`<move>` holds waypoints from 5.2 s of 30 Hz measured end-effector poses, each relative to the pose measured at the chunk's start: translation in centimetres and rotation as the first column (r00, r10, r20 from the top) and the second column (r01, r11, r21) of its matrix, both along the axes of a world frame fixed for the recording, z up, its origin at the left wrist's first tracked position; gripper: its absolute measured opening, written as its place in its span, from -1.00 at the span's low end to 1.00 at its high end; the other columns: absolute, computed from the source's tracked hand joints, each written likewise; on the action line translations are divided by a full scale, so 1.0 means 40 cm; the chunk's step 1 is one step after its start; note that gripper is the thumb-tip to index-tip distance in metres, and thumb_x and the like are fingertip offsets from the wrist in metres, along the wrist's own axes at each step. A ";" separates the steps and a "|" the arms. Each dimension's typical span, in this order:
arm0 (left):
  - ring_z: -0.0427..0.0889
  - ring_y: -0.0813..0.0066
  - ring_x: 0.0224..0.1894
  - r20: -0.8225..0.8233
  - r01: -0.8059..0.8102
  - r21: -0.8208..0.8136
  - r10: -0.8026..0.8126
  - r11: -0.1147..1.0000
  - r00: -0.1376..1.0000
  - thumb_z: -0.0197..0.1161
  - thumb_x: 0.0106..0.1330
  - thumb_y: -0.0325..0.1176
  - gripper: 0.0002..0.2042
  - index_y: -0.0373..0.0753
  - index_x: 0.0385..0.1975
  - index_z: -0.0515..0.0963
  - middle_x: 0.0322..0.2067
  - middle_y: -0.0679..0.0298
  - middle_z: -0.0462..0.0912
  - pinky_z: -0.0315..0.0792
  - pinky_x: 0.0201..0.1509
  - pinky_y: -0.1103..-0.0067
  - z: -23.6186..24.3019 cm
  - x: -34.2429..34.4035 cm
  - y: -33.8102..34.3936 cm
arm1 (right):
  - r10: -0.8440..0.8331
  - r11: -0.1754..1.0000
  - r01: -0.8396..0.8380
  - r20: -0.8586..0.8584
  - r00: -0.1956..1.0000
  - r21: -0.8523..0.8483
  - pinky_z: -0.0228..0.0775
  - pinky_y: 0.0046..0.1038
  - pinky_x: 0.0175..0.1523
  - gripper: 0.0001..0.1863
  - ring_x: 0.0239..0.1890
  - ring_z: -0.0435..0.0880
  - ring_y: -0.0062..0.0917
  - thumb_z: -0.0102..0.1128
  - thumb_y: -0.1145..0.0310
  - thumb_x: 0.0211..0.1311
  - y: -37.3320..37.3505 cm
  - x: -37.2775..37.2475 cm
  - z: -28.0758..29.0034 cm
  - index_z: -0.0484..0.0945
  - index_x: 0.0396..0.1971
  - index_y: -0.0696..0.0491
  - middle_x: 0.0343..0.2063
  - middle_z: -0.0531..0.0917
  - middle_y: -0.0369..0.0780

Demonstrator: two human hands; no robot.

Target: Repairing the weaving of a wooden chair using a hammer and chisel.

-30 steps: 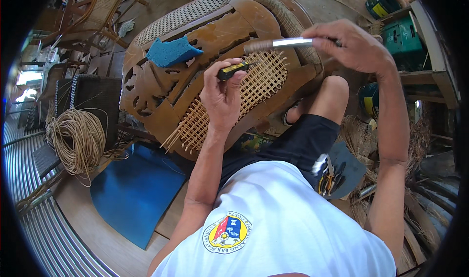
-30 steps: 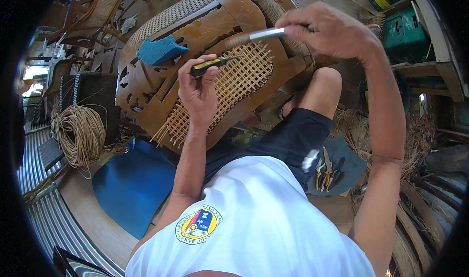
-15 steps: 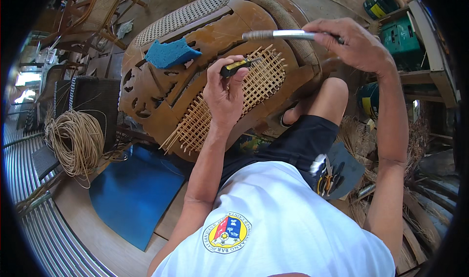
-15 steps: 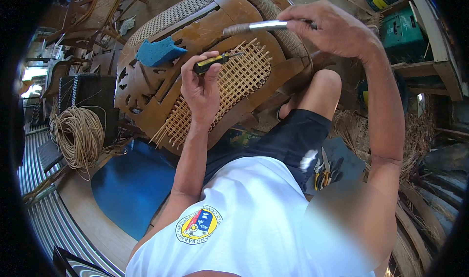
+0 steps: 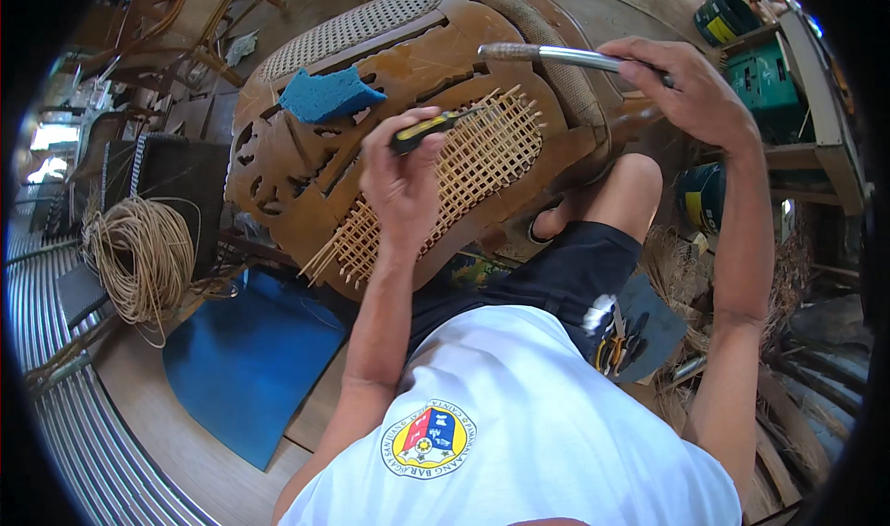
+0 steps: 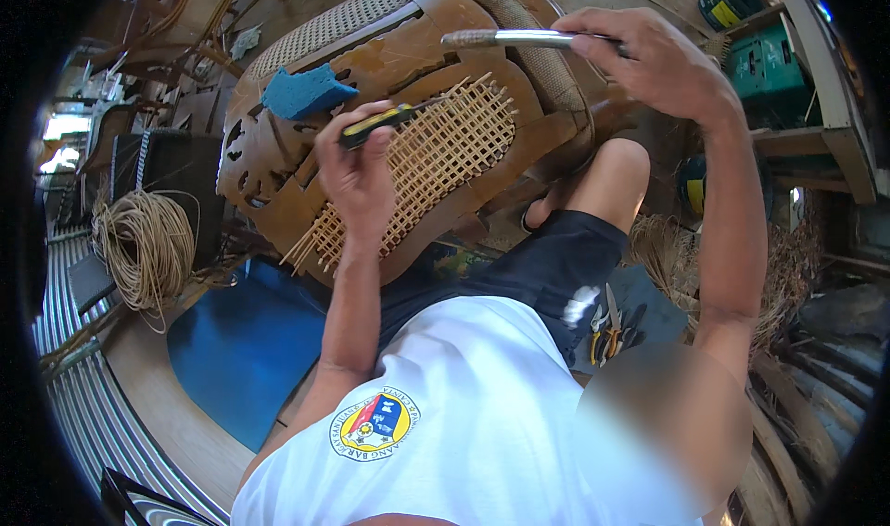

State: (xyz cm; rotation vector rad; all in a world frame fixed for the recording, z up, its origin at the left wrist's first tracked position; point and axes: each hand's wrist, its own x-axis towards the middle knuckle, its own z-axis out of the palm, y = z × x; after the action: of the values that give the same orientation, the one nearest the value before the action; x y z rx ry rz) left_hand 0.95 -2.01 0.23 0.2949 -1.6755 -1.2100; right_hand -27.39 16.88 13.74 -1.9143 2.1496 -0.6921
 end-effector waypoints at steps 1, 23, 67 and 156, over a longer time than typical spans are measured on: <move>0.71 0.40 -0.01 -0.006 -0.025 0.012 0.025 1.000 1.000 0.33 0.48 -0.44 -0.69 -0.28 0.11 0.42 0.01 0.06 0.72 0.62 0.09 0.50 0.010 0.043 -0.016 | 0.022 1.000 -0.022 0.002 1.000 0.006 0.40 -0.50 -0.17 -0.69 -0.35 0.50 -0.61 0.12 0.35 0.55 0.010 -0.006 0.005 0.64 0.14 0.14 -0.33 0.66 -0.23; 0.70 0.43 0.07 0.019 -0.168 0.110 0.167 0.980 0.986 0.33 0.47 -0.48 -0.67 -0.30 0.14 0.42 0.03 0.06 0.70 0.60 0.20 0.54 0.077 0.313 0.022 | -0.128 0.960 -0.014 0.485 0.865 0.279 0.47 -0.45 0.12 -0.67 -0.07 0.72 -0.48 0.26 0.40 0.43 0.182 0.184 -0.125 0.66 0.10 0.22 -0.15 0.77 -0.07; 0.70 0.54 0.00 0.190 -0.017 0.080 0.002 0.997 0.982 0.31 0.48 -0.43 -0.70 -0.27 0.12 0.43 0.00 0.15 0.71 0.64 0.06 0.62 -0.016 0.178 0.091 | 0.222 0.897 -0.301 0.261 0.940 0.323 0.50 -0.21 0.18 -0.66 0.02 0.71 -0.14 0.28 0.37 0.37 0.080 0.207 -0.050 0.67 0.10 0.11 0.00 0.76 -0.10; 0.72 0.47 0.00 0.093 -0.098 0.043 0.093 0.994 0.991 0.32 0.48 -0.44 -0.70 -0.29 0.10 0.42 0.03 0.10 0.70 0.64 0.08 0.59 -0.021 0.190 0.070 | 0.125 0.957 -0.133 0.049 0.991 0.258 0.47 -0.27 0.19 -0.63 0.03 0.72 -0.19 0.25 0.43 0.39 0.049 0.154 0.035 0.64 0.16 0.13 0.00 0.74 -0.06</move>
State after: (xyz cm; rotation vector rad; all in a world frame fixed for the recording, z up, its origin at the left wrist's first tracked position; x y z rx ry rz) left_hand 8.56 0.80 -0.61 0.4605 -1.6926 -1.1809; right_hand -21.25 18.86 15.15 -1.8674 1.9625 -0.3903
